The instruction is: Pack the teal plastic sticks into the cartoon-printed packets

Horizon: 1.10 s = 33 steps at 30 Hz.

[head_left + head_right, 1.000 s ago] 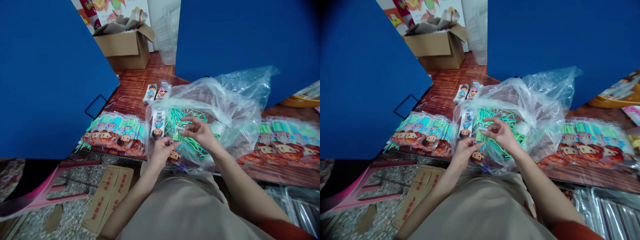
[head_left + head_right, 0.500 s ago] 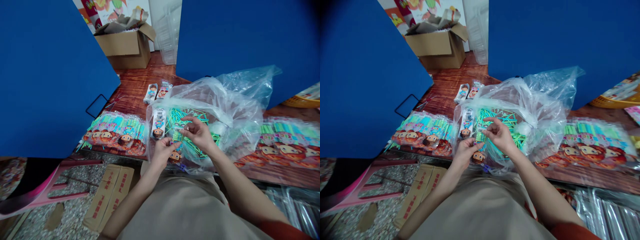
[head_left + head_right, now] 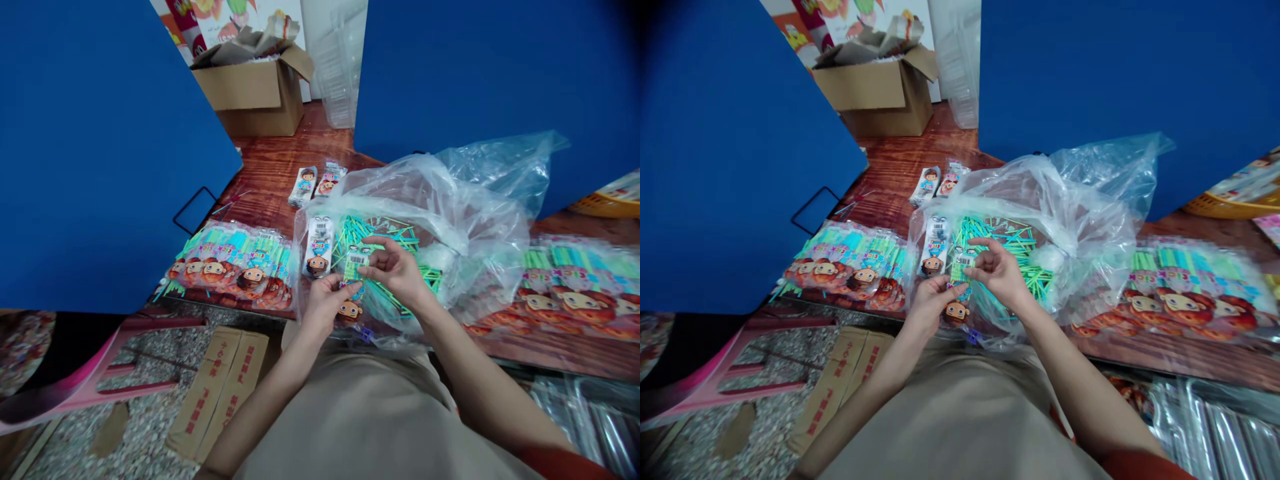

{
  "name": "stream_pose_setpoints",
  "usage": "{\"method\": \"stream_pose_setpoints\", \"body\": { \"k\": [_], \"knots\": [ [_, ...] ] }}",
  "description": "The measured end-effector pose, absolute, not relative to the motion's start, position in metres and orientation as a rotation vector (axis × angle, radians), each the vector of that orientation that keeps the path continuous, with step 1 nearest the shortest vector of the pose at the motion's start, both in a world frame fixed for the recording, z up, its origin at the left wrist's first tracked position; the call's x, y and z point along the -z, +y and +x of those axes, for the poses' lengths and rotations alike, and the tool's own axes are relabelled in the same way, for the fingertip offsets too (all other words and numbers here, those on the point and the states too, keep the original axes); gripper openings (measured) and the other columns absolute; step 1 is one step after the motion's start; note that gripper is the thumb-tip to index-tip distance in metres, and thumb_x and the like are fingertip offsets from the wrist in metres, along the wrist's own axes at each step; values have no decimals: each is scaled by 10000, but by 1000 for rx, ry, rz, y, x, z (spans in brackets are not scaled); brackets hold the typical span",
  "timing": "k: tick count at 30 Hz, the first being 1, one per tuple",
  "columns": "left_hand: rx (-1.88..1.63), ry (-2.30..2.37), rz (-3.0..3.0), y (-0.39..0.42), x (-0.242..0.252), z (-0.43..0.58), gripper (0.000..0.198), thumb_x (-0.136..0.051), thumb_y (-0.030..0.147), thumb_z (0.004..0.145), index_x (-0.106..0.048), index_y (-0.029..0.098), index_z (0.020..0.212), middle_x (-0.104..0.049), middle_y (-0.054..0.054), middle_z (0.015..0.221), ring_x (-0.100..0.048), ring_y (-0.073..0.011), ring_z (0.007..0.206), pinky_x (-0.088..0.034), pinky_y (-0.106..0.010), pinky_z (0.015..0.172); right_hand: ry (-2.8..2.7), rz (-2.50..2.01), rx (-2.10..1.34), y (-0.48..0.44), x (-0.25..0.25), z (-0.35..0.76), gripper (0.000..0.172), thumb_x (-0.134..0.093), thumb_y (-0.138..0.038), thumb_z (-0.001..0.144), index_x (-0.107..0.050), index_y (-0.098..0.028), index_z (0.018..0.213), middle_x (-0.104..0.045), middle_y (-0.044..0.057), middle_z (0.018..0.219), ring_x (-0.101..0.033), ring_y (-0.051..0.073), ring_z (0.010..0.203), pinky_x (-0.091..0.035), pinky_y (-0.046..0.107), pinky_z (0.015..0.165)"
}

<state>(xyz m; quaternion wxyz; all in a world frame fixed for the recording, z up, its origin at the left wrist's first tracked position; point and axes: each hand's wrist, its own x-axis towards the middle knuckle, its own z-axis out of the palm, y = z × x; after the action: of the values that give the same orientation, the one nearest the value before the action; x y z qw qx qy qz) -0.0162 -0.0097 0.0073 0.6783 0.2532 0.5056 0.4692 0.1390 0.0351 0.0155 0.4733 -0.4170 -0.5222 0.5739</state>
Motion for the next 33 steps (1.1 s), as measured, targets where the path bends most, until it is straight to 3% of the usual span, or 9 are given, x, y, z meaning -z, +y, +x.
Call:
{"method": "stream_pose_setpoints", "body": {
  "k": [5, 10, 16, 18, 22, 25, 27, 30, 33],
  "knots": [
    [-1095, 1132, 629, -12, -4, -18, 396, -914, 369, 534, -750, 140, 813, -712, -3, 705, -595, -109, 561, -484, -229, 560, -1239, -995, -1423, 32, -14, 138, 604, -887, -383, 627, -582, -224, 1124, -546, -90, 623, -521, 89, 535, -446, 236, 535],
    [-1185, 1185, 787, -10, -23, -46, 279, -858, 351, 629, -745, 140, 773, -698, -9, 714, -572, -100, 601, -456, -213, 598, -1268, -954, -1436, 24, -17, 139, 494, -805, -407, 763, -581, -255, 1176, -682, -17, 752, -655, 151, 682, -552, 307, 679],
    [-1515, 1544, 980, 12, -58, -128, 291, -886, 304, 548, -671, 162, 683, -593, 46, 583, -470, -90, 526, -385, -212, 532, -1284, -1069, -1463, 25, -3, 143, 411, -789, -484, 763, -657, -232, 1060, -707, 16, 739, -682, 168, 664, -577, 316, 666],
    [-1551, 1691, 1054, 24, -58, -153, 293, -880, 269, 547, -655, 159, 698, -585, 47, 588, -498, -107, 555, -400, -220, 564, -1287, -1092, -1474, 25, 1, 141, 413, -784, -506, 757, -665, -228, 1038, -702, 17, 731, -679, 169, 658, -581, 321, 669],
    [-1167, 2206, 1257, 39, -49, -178, 264, -804, 234, 670, -691, 139, 888, -657, -9, 697, -640, -199, 736, -462, -272, 704, -1362, -1101, -1482, 22, 5, 132, 423, -771, -535, 754, -666, -214, 1009, -679, 10, 707, -657, 163, 642, -568, 313, 659],
    [-729, 2558, 1391, 37, -44, -175, 468, -721, 273, 789, -623, 164, 1234, -720, -83, 906, -679, -285, 954, -475, -348, 834, -1422, -1098, -1473, 21, 6, 128, 420, -758, -546, 757, -668, -206, 987, -657, 2, 688, -637, 154, 633, -547, 295, 646],
    [-564, 2676, 1431, 32, -42, -167, 549, -666, 294, 844, -530, 178, 1363, -717, -126, 1031, -674, -316, 1008, -475, -382, 858, -1441, -1100, -1470, 21, 6, 127, 418, -750, -549, 761, -669, -203, 982, -650, 1, 685, -629, 153, 630, -539, 294, 646],
    [-448, 2730, 1543, 25, -41, -156, 449, -580, 297, 900, -557, 183, 1334, -651, -160, 1203, -663, -319, 1028, -484, -387, 853, -1490, -1108, -1455, 24, 5, 126, 412, -730, -546, 778, -669, -200, 993, -638, 0, 677, -621, 157, 627, -526, 294, 633],
    [-345, 2774, 1646, 21, -40, -151, 332, -527, 307, 923, -655, 180, 1202, -591, -171, 1234, -626, -332, 1064, -491, -395, 845, -1588, -1114, -1373, 33, 4, 126, 376, -695, -522, 815, -670, -196, 1001, -634, 3, 690, -614, 163, 641, -508, 291, 623]
  ]
}}
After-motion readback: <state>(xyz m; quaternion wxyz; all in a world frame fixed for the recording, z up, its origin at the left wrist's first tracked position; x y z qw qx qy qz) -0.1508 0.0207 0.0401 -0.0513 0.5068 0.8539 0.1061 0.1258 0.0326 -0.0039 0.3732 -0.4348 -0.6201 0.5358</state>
